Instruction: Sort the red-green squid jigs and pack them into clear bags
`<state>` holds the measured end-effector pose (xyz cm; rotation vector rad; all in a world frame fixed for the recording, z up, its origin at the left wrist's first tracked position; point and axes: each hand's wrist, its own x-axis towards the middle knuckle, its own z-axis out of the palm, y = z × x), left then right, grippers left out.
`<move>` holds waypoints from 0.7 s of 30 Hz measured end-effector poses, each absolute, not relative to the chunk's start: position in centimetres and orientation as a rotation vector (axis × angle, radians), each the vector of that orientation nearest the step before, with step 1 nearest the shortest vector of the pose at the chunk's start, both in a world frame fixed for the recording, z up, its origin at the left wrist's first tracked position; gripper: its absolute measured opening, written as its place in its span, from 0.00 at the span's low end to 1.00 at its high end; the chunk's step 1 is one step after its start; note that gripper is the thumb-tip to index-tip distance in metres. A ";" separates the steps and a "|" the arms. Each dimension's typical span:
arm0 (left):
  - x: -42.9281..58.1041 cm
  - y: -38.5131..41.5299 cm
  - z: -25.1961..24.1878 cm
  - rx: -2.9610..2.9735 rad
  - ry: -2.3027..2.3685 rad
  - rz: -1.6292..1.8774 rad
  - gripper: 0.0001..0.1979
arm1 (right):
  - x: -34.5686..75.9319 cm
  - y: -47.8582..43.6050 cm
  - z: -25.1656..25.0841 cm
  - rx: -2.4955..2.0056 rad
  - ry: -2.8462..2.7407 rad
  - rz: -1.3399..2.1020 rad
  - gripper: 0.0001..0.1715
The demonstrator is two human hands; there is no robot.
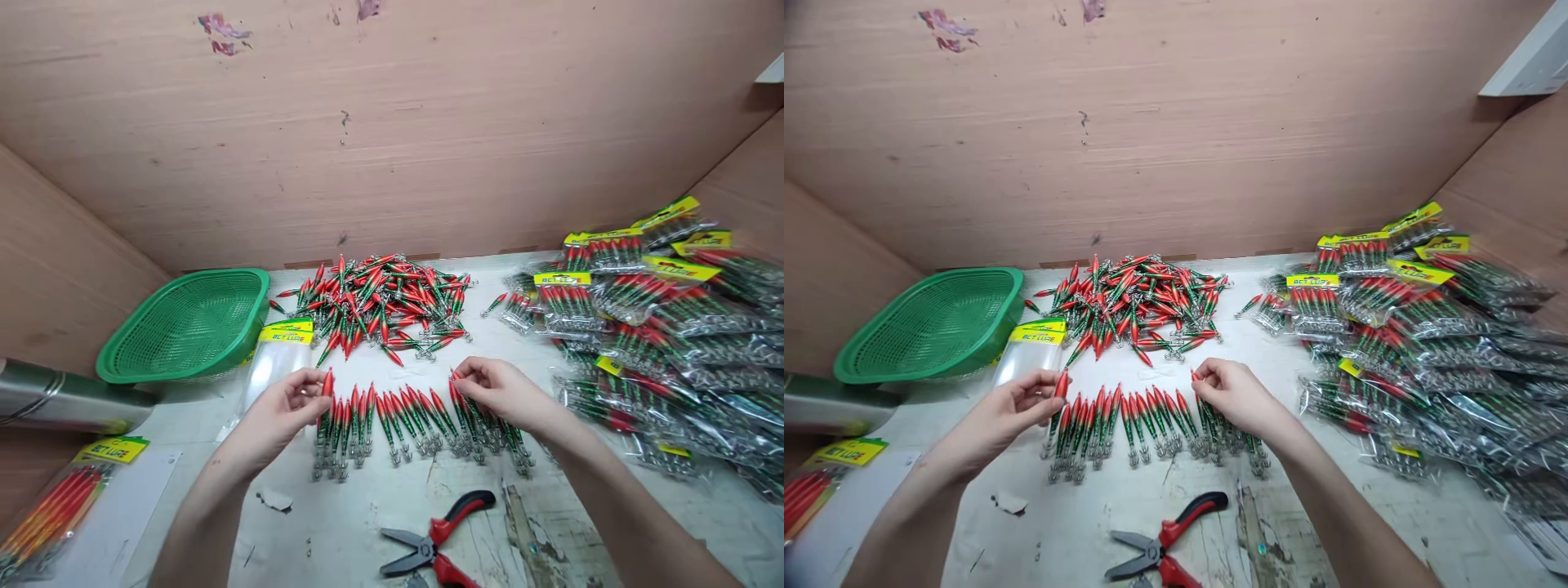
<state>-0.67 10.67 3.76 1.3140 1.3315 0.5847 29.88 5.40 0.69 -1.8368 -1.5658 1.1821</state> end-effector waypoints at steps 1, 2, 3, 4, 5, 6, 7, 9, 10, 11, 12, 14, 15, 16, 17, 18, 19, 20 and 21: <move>-1.5 10.6 3.2 1.387 1.423 0.526 0.16 | 29.5 5.5 0.2 -1.911 -1.615 1.118 0.08; -2.1 10.4 2.6 1.465 1.517 0.467 0.15 | 29.0 5.6 -0.2 -1.963 -1.643 1.063 0.06; -2.5 10.3 1.9 1.554 1.608 0.400 0.13 | 28.6 5.7 -0.5 -2.005 -1.664 1.018 0.05; -2.7 10.1 1.3 1.644 1.689 0.327 0.11 | 28.1 5.8 -0.8 -2.055 -1.694 0.967 0.04; -2.8 9.9 0.8 1.724 1.752 0.256 0.09 | 27.7 6.0 -0.9 -2.104 -1.725 0.917 0.04; -2.8 9.8 0.3 1.787 1.798 0.195 0.07 | 27.3 6.1 -1.0 -2.148 -1.756 0.872 0.03; -2.8 9.7 -0.1 1.832 1.828 0.151 0.06 | 27.0 6.1 -1.1 -2.185 -1.786 0.835 0.03; -2.8 9.5 -0.5 1.878 1.862 0.123 0.05 | 26.5 6.1 -1.0 -2.232 -1.838 0.785 0.04; -2.8 9.5 -0.7 1.890 1.869 0.124 0.05 | 26.4 6.0 -1.0 -2.247 -1.855 0.769 0.04; -2.9 9.4 -0.7 1.906 1.874 0.121 0.05 | 26.4 5.9 -1.0 -2.257 -1.866 0.759 0.04; -2.8 9.4 -0.7 1.925 1.880 0.120 0.05 | 26.4 5.9 -1.1 -2.265 -1.870 0.755 0.04; -1.9 9.1 -0.5 1.980 1.909 0.146 0.08 | 26.8 5.8 -1.2 -2.274 -1.860 0.757 0.05; -1.0 8.9 -0.4 2.024 1.915 0.174 0.11 | 27.0 5.8 -1.2 -2.274 -1.850 0.763 0.05; 0.2 8.6 -0.3 2.079 1.903 0.208 0.13 | 27.3 5.9 -1.2 -2.273 -1.837 0.768 0.05; 1.7 8.2 -0.2 2.148 1.847 0.242 0.15 | 27.6 6.0 -1.2 -2.270 -1.823 0.772 0.05; 3.4 7.9 -0.2 2.226 1.727 0.256 0.14 | 27.8 6.0 -1.2 -2.267 -1.807 0.773 0.04; 5.3 7.6 -0.2 2.297 1.573 0.253 0.13 | 28.1 6.1 -1.1 -2.262 -1.792 0.774 0.05; 7.1 7.3 -0.3 2.380 1.361 0.234 0.12 | 28.3 6.1 -1.0 -2.258 -1.778 0.773 0.05; 8.7 7.1 -0.5 2.517 1.093 0.199 0.11 | 28.6 6.1 -0.9 -2.252 -1.766 0.774 0.05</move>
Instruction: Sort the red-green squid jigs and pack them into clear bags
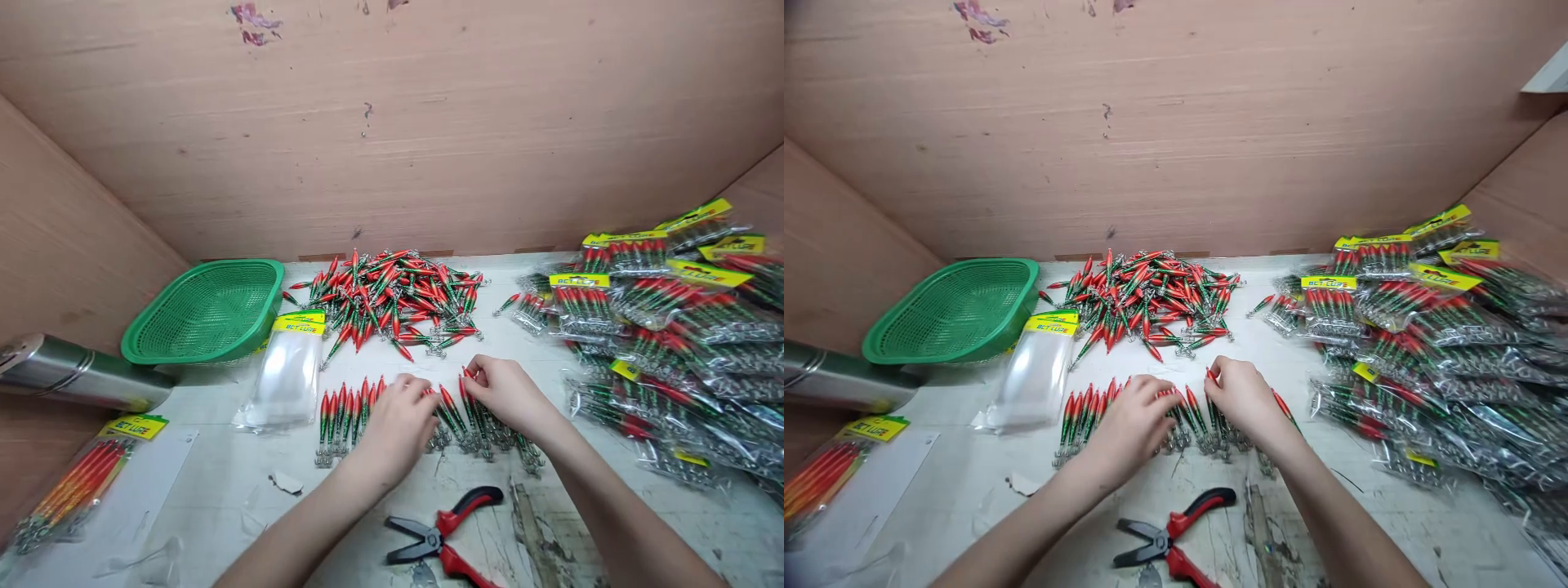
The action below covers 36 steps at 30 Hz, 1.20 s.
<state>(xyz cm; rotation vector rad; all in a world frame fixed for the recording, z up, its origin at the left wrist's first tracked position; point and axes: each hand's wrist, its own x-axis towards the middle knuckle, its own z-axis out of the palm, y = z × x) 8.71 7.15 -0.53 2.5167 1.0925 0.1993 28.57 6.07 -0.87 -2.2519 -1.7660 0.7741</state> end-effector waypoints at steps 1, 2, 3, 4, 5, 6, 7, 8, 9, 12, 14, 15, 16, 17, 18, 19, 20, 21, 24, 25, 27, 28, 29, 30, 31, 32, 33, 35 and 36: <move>10.2 7.1 -0.8 2.597 0.935 0.165 0.11 | 28.8 6.0 -0.7 -2.245 -1.755 0.776 0.05; 11.3 7.2 -1.2 2.630 0.848 0.149 0.09 | 29.0 5.8 -0.6 -2.234 -1.745 0.783 0.05; 12.2 7.3 -1.6 2.655 0.792 0.137 0.09 | 29.2 5.6 -0.5 -2.221 -1.737 0.795 0.05; 12.8 7.5 -2.0 2.658 0.782 0.134 0.08 | 29.4 5.4 -0.5 -2.206 -1.729 0.812 0.05; 13.1 7.8 -2.4 2.653 0.780 0.135 0.07 | 29.5 5.2 -0.5 -2.190 -1.720 0.833 0.05; 13.2 8.1 -2.8 2.653 0.769 0.135 0.07 | 29.7 5.0 -0.6 -2.172 -1.711 0.857 0.05; 13.2 8.4 -3.1 2.652 0.757 0.134 0.06 | 29.8 4.9 -0.6 -2.156 -1.701 0.881 0.05; 13.1 8.6 -3.4 2.652 0.743 0.131 0.06 | 29.8 4.7 -0.7 -2.141 -1.692 0.905 0.06; 12.9 8.8 -3.5 2.652 0.727 0.127 0.06 | 29.8 4.6 -0.8 -2.129 -1.681 0.927 0.06; 12.2 9.3 -3.8 2.653 0.666 0.114 0.07 | 29.3 4.6 -1.2 -2.107 -1.656 0.982 0.07; 11.9 9.5 -3.8 2.653 0.627 0.110 0.07 | 28.8 4.8 -1.5 -2.098 -1.652 1.021 0.06; 11.8 9.6 -3.8 2.653 0.610 0.110 0.07 | 28.4 5.0 -1.6 -2.097 -1.655 1.039 0.06; 11.6 9.6 -3.8 2.652 0.594 0.110 0.08 | 28.1 5.2 -1.6 -2.102 -1.660 1.052 0.05; 11.5 9.7 -3.8 2.651 0.580 0.112 0.08 | 27.9 5.3 -1.7 -2.112 -1.665 1.057 0.05; 11.4 9.7 -3.7 2.648 0.567 0.113 0.08 | 27.6 5.5 -1.7 -2.127 -1.669 1.052 0.05; 11.3 9.7 -3.7 2.645 0.555 0.116 0.08 | 27.4 5.6 -1.6 -2.144 -1.675 1.041 0.05; 11.2 9.8 -3.8 2.641 0.543 0.120 0.08 | 27.3 5.7 -1.6 -2.162 -1.680 1.024 0.05; 11.1 9.9 -3.8 2.638 0.531 0.124 0.08 | 27.2 5.8 -1.5 -2.182 -1.686 1.005 0.05; 10.8 10.1 -3.9 2.630 0.512 0.139 0.10 | 26.8 5.8 -1.4 -2.248 -1.699 0.940 0.04; 10.7 10.1 -4.0 2.628 0.510 0.145 0.10 | 26.6 5.8 -1.5 -2.272 -1.704 0.912 0.04; 10.6 10.1 -4.1 2.625 0.514 0.159 0.11 | 26.2 5.7 -1.6 -2.318 -1.718 0.849 0.05; 10.5 10.0 -4.1 2.624 0.518 0.168 0.11 | 26.1 5.6 -1.7 -2.336 -1.727 0.818 0.05; 10.4 9.9 -4.1 2.625 0.524 0.179 0.11 | 25.9 5.4 -1.7 -2.352 -1.737 0.789 0.05; 10.3 9.7 -4.1 2.627 0.529 0.189 0.11 | 25.8 5.3 -1.8 -2.366 -1.747 0.763 0.05; 10.2 9.7 -4.0 2.631 0.538 0.201 0.11 | 25.6 5.2 -1.7 -2.376 -1.757 0.740 0.05; 10.1 9.6 -3.9 2.636 0.553 0.216 0.10 | 25.6 5.1 -1.6 -2.380 -1.769 0.719 0.04; 10.0 9.8 -3.8 2.643 0.581 0.235 0.09 | 25.6 5.1 -1.4 -2.379 -1.781 0.698 0.04; 9.7 10.5 -3.5 2.657 0.698 0.294 0.09 | 25.7 5.5 -0.9 -2.360 -1.805 0.651 0.04; 9.7 11.1 -3.4 2.663 0.786 0.331 0.10 | 25.8 5.9 -0.5 -2.349 -1.813 0.621 0.05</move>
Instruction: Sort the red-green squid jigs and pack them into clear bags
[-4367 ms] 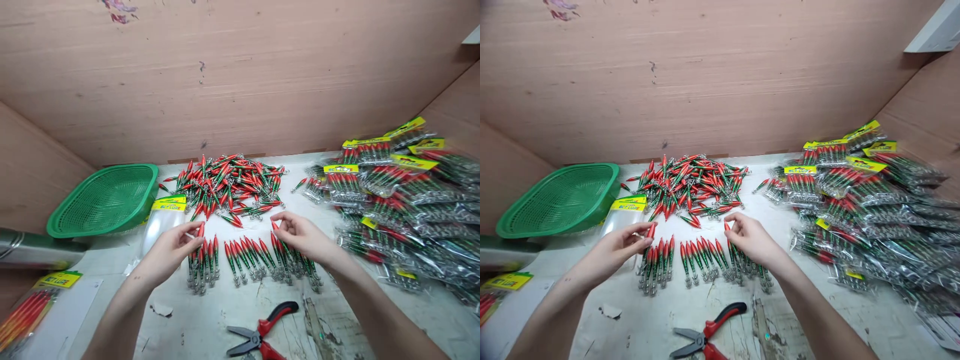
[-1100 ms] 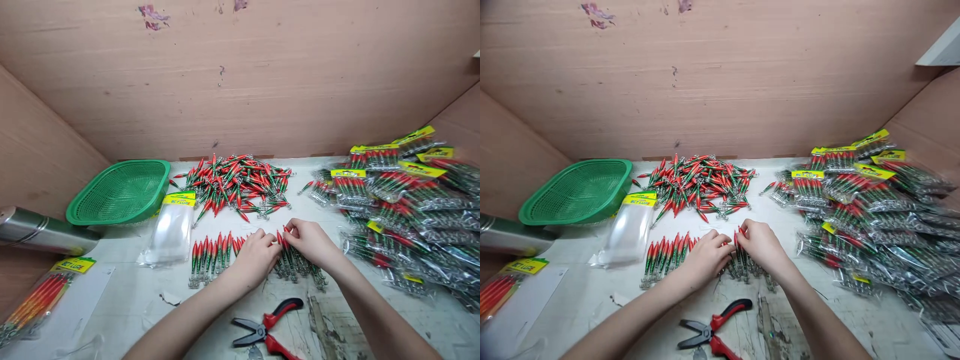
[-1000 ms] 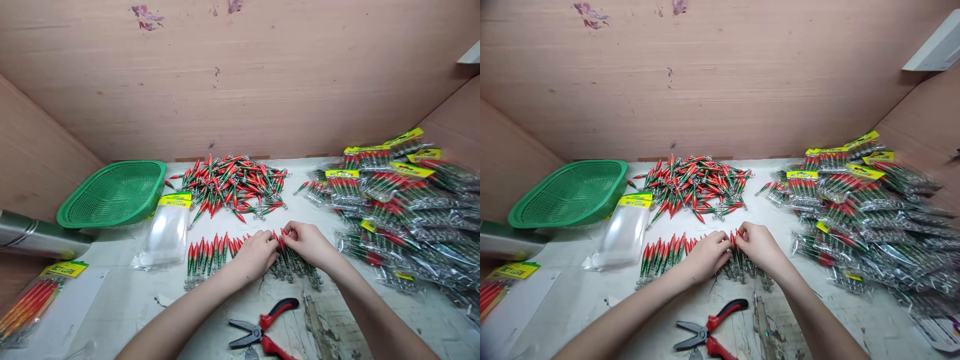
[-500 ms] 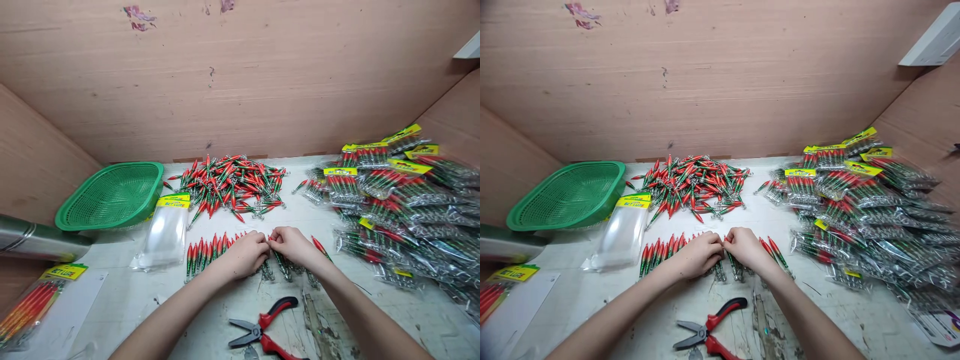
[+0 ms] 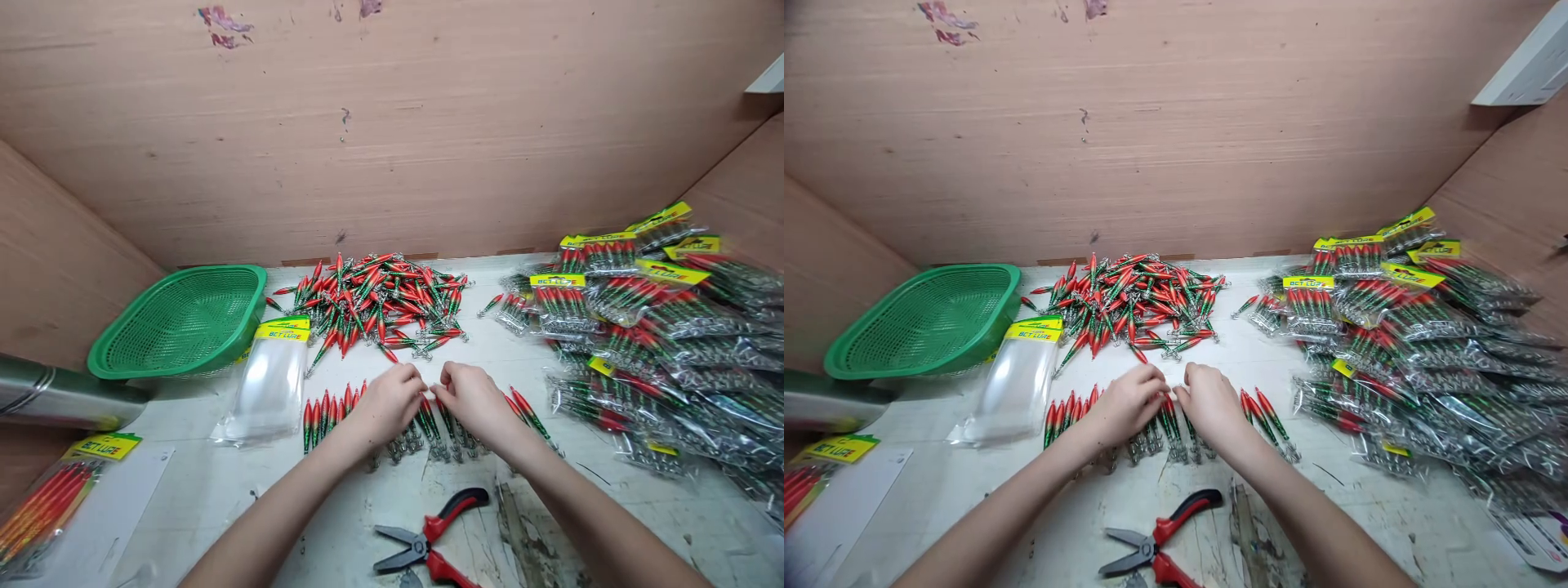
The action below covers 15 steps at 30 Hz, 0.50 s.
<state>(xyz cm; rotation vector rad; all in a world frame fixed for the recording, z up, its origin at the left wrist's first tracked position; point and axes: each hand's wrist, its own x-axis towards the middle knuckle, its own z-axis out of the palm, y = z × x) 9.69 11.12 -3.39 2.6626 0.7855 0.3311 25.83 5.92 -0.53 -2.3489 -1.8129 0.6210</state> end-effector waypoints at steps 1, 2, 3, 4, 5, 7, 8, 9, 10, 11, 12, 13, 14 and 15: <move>9.7 11.9 -3.3 2.666 0.880 0.368 0.11 | 26.0 6.5 -0.2 -2.343 -1.814 0.584 0.05; 9.8 12.7 -3.2 2.668 0.969 0.398 0.13 | 26.2 7.2 0.1 -2.344 -1.808 0.540 0.06; 9.9 13.5 -3.1 2.672 1.043 0.418 0.14 | 26.5 8.0 0.3 -2.351 -1.798 0.492 0.07; 10.2 14.3 -3.1 2.677 1.098 0.428 0.15 | 26.7 8.8 0.4 -2.359 -1.786 0.444 0.08; 10.5 15.0 -3.1 2.684 1.134 0.429 0.15 | 27.0 9.5 0.4 -2.365 -1.778 0.400 0.09; 11.3 16.0 -3.2 2.691 1.172 0.423 0.15 | 27.6 10.8 0.3 -2.360 -1.777 0.331 0.11; 11.6 16.2 -3.3 2.688 1.185 0.423 0.15 | 27.9 11.2 0.2 -2.353 -1.779 0.303 0.11; 11.8 16.4 -3.4 2.679 1.196 0.427 0.15 | 28.4 11.4 0.1 -2.346 -1.775 0.278 0.11; 12.0 16.4 -3.4 2.665 1.207 0.437 0.14 | 28.9 11.6 -0.1 -2.344 -1.762 0.254 0.12; 12.0 16.4 -3.4 2.644 1.216 0.452 0.14 | 29.6 11.6 -0.3 -2.345 -1.740 0.233 0.12; 11.9 16.4 -3.3 2.618 1.226 0.474 0.13 | 30.4 11.7 -0.5 -2.348 -1.716 0.220 0.12; 11.7 16.4 -3.2 2.586 1.233 0.501 0.13 | 31.2 11.7 -0.8 -2.345 -1.699 0.218 0.12; 11.4 16.4 -3.0 2.547 1.237 0.533 0.13 | 32.0 11.7 -1.1 -2.331 -1.695 0.233 0.12; 11.1 16.5 -2.7 2.503 1.238 0.568 0.12 | 32.7 11.8 -1.4 -2.303 -1.706 0.264 0.11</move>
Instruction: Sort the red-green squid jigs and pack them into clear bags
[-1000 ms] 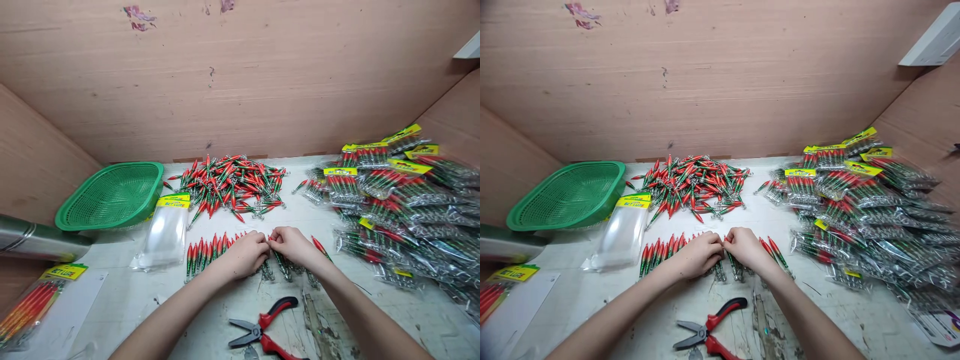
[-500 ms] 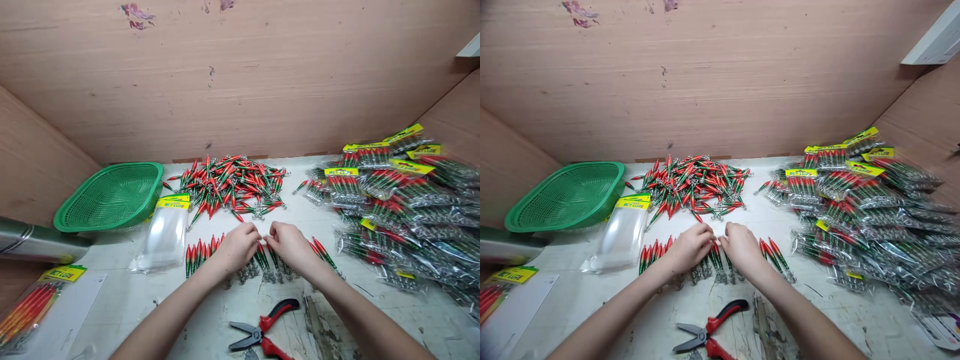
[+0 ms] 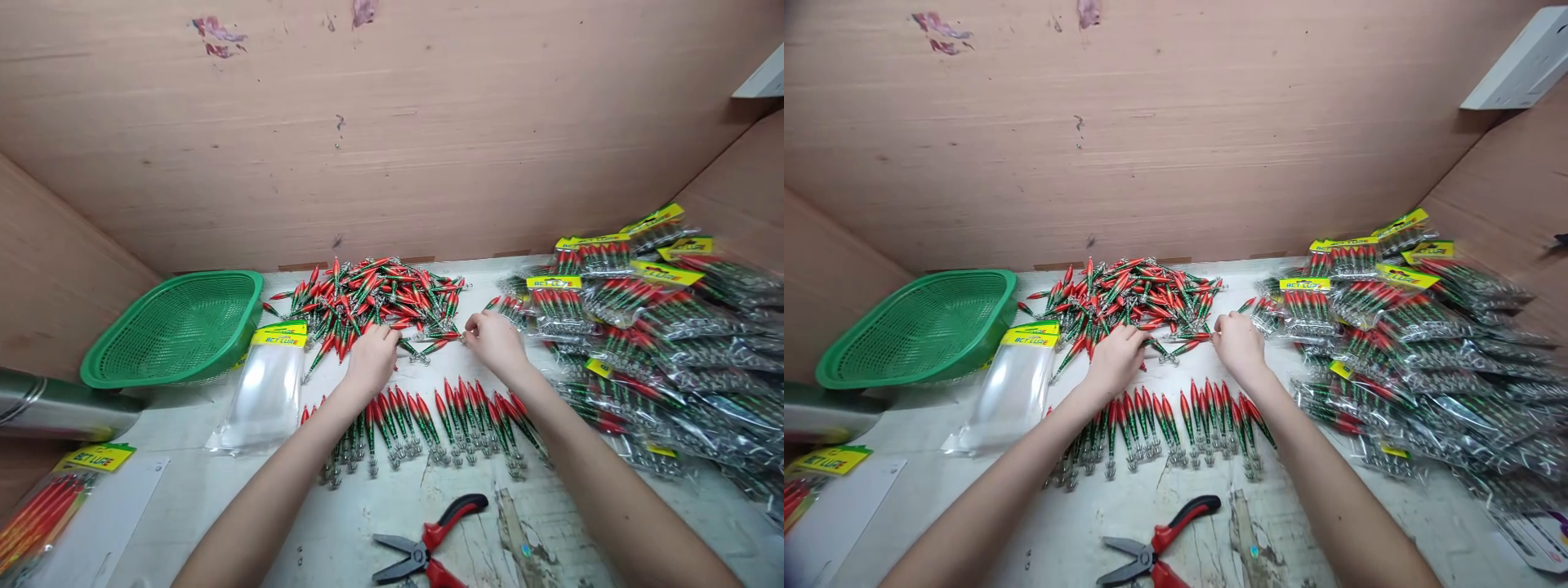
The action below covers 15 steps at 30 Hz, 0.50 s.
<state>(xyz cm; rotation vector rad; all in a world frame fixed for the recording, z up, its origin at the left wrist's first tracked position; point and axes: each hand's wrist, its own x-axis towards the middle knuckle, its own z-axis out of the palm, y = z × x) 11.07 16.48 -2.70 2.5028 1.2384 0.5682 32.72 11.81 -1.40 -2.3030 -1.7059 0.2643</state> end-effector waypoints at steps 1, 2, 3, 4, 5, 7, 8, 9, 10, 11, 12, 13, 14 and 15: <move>10.7 16.6 -2.4 2.452 1.236 0.605 0.12 | 33.4 11.9 -1.8 -2.263 -1.728 0.305 0.10; 10.4 16.7 -2.1 2.395 1.231 0.643 0.12 | 33.9 12.0 -2.2 -2.215 -1.753 0.346 0.09; 10.2 16.8 -1.7 2.331 1.225 0.683 0.11 | 34.2 12.2 -2.6 -2.167 -1.776 0.380 0.09; 9.9 16.9 -1.4 2.260 1.220 0.726 0.11 | 34.4 12.3 -2.9 -2.124 -1.790 0.405 0.10; 9.7 17.0 -1.1 2.182 1.218 0.771 0.10 | 34.4 12.4 -3.3 -2.089 -1.795 0.421 0.10; 9.5 16.9 -0.5 2.006 1.202 0.851 0.10 | 34.2 12.4 -3.8 -2.035 -1.788 0.440 0.10; 9.4 16.8 -0.3 1.913 1.181 0.878 0.10 | 34.0 12.3 -4.1 -2.012 -1.780 0.452 0.08; 9.3 16.5 -0.1 1.821 1.150 0.896 0.12 | 33.7 12.2 -4.2 -1.988 -1.768 0.466 0.07; 9.2 16.2 0.2 1.733 1.112 0.906 0.13 | 33.5 12.0 -4.3 -1.961 -1.754 0.481 0.05; 9.1 15.8 0.4 1.652 1.072 0.908 0.14 | 33.3 11.8 -4.3 -1.931 -1.738 0.500 0.03; 9.0 15.3 0.6 1.577 1.033 0.908 0.15 | 33.2 11.5 -4.3 -1.897 -1.720 0.522 0.03; 8.9 14.9 0.8 1.510 1.001 0.905 0.16 | 33.0 11.2 -4.1 -1.861 -1.698 0.550 0.02; 8.8 14.4 1.1 1.450 0.974 0.900 0.17 | 32.9 10.9 -4.0 -1.825 -1.673 0.586 0.03; 8.6 13.9 1.3 1.399 0.952 0.894 0.18 | 32.8 10.6 -3.7 -1.789 -1.645 0.632 0.05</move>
